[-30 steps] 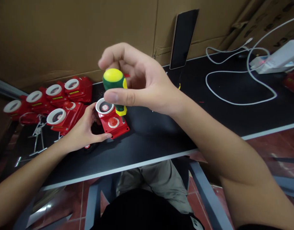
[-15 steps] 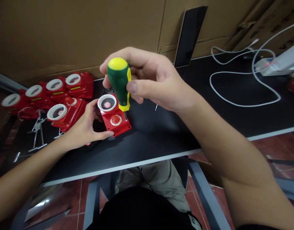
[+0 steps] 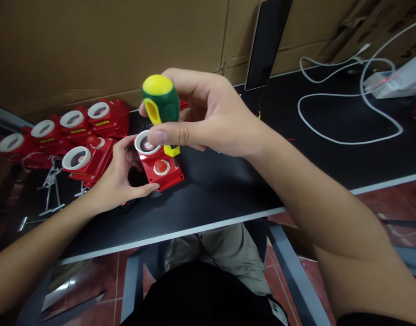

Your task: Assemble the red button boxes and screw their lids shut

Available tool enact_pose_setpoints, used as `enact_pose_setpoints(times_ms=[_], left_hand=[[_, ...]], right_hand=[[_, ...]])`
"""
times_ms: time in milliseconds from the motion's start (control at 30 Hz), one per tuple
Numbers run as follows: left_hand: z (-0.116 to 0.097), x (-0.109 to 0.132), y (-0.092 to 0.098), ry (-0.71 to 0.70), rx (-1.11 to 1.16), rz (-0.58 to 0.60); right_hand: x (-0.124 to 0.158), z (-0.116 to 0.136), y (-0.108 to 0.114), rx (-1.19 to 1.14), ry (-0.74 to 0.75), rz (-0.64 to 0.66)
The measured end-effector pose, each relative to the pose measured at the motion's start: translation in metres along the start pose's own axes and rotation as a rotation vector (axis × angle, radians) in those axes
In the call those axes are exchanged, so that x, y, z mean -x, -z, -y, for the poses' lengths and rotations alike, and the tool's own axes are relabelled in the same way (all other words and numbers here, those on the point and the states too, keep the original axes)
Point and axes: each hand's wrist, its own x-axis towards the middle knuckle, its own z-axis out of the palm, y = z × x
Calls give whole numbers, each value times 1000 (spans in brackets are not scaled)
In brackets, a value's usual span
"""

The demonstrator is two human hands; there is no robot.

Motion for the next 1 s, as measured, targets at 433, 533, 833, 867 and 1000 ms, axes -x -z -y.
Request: enact_pose_setpoints(times_ms=[433,533,833,867,1000], left_hand=[[1,1,1,32,-14,16],[1,1,1,26,-23,7],[1,2,1,10,-21,20],[0,2,1,13,-15,21],[0,1,0,28,17,-4]], right_hand=[[4,8,16,171,-101,112],[1,4,12,152,-106,101],[2,4,14,127,-98,158],[3,8,15,139,-116,179],[4,19,15,180,-174,231]])
